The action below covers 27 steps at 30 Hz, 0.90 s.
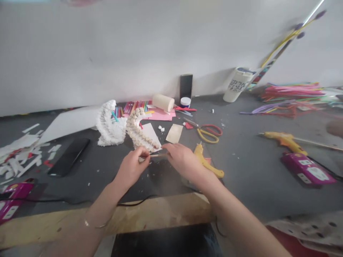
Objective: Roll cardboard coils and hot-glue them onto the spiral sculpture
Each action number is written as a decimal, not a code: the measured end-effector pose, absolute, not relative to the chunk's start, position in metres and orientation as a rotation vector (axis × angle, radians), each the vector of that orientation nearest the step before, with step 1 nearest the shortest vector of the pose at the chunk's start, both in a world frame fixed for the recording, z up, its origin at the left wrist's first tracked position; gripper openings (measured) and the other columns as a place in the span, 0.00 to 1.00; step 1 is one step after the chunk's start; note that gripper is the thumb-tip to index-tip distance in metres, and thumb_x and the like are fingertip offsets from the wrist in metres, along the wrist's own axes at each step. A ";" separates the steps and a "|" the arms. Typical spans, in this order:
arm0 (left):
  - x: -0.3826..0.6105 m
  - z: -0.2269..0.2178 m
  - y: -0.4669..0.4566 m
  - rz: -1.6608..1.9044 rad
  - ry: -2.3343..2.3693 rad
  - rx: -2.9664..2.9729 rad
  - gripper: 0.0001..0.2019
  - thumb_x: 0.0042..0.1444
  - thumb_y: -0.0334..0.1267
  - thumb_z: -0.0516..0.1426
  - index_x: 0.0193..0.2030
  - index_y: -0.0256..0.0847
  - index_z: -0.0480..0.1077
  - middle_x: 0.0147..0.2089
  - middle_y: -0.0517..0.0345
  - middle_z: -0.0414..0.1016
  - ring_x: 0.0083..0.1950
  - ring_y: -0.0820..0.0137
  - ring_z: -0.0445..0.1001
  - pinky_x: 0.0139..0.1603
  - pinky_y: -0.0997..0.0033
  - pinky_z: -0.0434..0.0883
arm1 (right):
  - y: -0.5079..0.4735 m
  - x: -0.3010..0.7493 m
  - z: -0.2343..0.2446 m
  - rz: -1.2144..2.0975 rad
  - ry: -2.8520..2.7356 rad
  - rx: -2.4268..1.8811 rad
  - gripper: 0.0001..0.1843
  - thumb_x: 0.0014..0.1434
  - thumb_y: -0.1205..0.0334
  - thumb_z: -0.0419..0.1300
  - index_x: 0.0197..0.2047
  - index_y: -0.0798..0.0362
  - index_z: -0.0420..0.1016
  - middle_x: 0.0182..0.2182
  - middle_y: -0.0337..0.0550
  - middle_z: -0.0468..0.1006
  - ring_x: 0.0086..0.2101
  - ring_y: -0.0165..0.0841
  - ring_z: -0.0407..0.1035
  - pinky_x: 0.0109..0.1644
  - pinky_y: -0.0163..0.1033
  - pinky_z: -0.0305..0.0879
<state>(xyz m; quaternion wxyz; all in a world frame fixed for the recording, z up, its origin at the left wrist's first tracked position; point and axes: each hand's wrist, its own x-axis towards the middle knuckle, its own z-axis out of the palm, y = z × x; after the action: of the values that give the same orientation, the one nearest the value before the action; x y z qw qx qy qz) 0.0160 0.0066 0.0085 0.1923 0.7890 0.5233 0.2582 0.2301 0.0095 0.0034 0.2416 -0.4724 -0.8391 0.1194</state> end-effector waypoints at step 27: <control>0.033 -0.013 0.000 1.385 1.147 2.480 0.09 0.56 0.27 0.58 0.42 0.42 0.67 0.33 0.60 0.75 0.36 0.71 0.75 0.39 0.73 0.73 | 0.005 0.220 -0.010 0.560 -1.997 -1.170 0.06 0.61 0.58 0.63 0.36 0.46 0.82 0.30 0.36 0.84 0.29 0.31 0.75 0.36 0.36 0.66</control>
<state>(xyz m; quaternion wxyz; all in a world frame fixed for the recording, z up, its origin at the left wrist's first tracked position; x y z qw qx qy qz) 0.0329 0.0001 -0.0129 0.0391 0.8091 0.3740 0.4516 0.2204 0.0047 -0.0102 0.3711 -0.4561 -0.7788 0.2185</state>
